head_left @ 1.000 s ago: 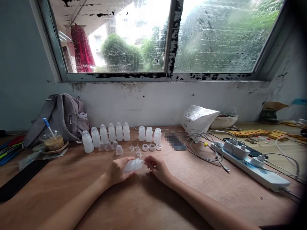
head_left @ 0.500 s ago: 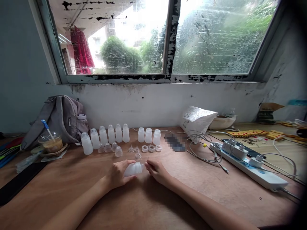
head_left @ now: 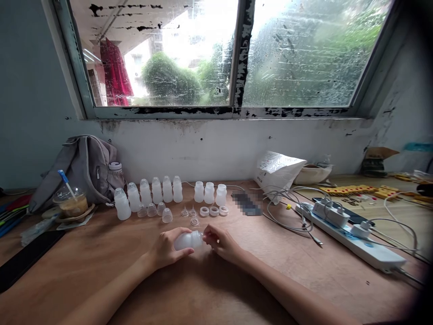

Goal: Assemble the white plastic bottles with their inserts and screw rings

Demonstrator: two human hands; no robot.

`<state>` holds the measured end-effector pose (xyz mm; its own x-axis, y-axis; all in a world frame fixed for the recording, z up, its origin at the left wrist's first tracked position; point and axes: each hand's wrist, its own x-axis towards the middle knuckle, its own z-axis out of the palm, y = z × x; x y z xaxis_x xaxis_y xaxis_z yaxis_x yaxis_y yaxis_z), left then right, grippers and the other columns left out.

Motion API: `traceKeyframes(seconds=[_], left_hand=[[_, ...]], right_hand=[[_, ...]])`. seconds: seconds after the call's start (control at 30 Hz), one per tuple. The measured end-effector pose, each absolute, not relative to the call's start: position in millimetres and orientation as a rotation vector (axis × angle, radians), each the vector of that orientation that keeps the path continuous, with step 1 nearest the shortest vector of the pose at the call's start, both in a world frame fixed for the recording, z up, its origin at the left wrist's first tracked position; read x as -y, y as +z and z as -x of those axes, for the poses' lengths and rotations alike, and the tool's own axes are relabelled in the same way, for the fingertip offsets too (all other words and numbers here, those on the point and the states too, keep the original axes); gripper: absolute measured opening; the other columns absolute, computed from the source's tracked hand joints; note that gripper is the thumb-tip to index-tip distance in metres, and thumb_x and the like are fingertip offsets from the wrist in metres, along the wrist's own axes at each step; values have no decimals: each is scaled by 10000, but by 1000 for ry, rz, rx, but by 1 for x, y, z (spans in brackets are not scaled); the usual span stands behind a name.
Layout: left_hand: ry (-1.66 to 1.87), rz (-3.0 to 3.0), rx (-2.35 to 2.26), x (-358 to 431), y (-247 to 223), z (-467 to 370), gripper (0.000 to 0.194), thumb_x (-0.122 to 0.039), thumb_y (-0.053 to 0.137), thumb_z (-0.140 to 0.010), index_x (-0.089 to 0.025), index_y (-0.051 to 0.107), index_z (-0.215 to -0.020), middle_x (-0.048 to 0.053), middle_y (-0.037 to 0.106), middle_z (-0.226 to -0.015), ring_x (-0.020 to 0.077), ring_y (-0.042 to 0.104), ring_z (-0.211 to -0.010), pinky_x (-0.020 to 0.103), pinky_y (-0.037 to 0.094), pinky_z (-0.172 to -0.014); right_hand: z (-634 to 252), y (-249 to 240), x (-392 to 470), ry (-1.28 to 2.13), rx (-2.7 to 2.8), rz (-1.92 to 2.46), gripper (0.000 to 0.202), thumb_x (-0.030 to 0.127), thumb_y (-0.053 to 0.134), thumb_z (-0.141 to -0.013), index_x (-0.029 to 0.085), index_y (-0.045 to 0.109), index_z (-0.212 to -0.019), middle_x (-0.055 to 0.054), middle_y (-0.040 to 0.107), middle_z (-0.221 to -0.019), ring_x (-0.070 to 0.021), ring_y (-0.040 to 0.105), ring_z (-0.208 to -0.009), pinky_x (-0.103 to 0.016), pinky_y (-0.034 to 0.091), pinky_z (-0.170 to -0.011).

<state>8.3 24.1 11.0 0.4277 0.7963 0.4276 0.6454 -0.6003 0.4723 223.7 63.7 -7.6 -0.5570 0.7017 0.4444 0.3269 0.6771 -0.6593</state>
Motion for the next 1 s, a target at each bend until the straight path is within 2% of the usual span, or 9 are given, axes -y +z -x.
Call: traceKeyframes(seconds=[0.27, 0.5, 0.6, 0.67, 0.73, 0.83, 0.87, 0.93, 1.0], left_hand=[[887, -2204, -1259, -26, 14, -10, 383, -436, 573, -708, -193, 557, -1003, 7, 633, -867, 140, 578, -712, 231, 468, -635], [861, -2248, -1192, -21, 17, -12, 386, -425, 580, -705, -200, 552, -1017, 18, 628, -928, 149, 583, -764, 249, 469, -689], [876, -2277, -1180, -23, 12, -13, 446, -434, 612, -675, -211, 527, -1052, 24, 623, -980, 169, 589, -831, 264, 470, -731], [908, -2296, -1183, -25, 7, -14, 477, -440, 633, -652, -216, 517, -1057, 26, 619, -1001, 178, 590, -854, 274, 470, -745], [921, -2311, -1190, -25, 4, -15, 473, -453, 635, -645, -217, 520, -1039, 26, 620, -996, 181, 595, -846, 279, 474, -738], [897, -2351, -1201, -22, 2, -16, 482, -476, 633, -641, -223, 507, -1030, 22, 624, -978, 181, 604, -822, 270, 483, -701], [893, -2391, -1197, -21, 2, -17, 491, -484, 633, -639, -228, 498, -1036, 19, 626, -973, 182, 607, -822, 269, 483, -701], [899, -2499, -1181, -19, 0, -19, 500, -496, 628, -642, -240, 484, -1046, 15, 630, -964, 188, 611, -827, 274, 481, -712], [922, -2567, -1188, -19, -2, -20, 501, -503, 617, -652, -249, 469, -1058, 13, 631, -966, 193, 613, -839, 277, 482, -713]], right_hand=[[-230, 1, -65, 587, 2199, 758, 163, 282, 449, -830, 176, 563, -785, -21, 593, -686, -111, 492, -574, -222, 406, -543], [-232, 4, -63, 548, 2295, 851, 343, 298, 367, -865, 165, 482, -570, 32, 439, -480, -79, 369, -445, -202, 299, -451], [-232, 10, -58, 594, 2321, 842, 189, 345, 463, -815, 174, 544, -831, 5, 552, -652, -96, 459, -535, -202, 352, -501], [-231, 13, -54, 636, 2350, 766, 356, 342, 568, -737, 194, 486, -1050, -32, 589, -854, -123, 518, -663, -212, 395, -571], [-229, 12, -51, 666, 2362, 718, 450, 321, 611, -691, 201, 466, -1101, -41, 593, -913, -139, 535, -717, -218, 407, -602], [-225, 6, -50, 766, 2322, 829, 265, 383, 559, -740, 171, 575, -898, -13, 608, -702, -126, 529, -594, -208, 386, -526], [-223, 3, -50, 828, 2306, 892, 283, 423, 498, -781, 158, 596, -770, -3, 583, -591, -118, 515, -532, -207, 375, -501], [-222, 1, -51, 941, 2286, 1000, 502, 472, 332, -854, 149, 554, -540, 4, 497, -423, -104, 478, -436, -213, 367, -483], [-223, 4, -52, 963, 2256, 1030, 522, 485, 297, -862, 153, 561, -557, 3, 505, -439, -103, 481, -441, -215, 376, -496]])
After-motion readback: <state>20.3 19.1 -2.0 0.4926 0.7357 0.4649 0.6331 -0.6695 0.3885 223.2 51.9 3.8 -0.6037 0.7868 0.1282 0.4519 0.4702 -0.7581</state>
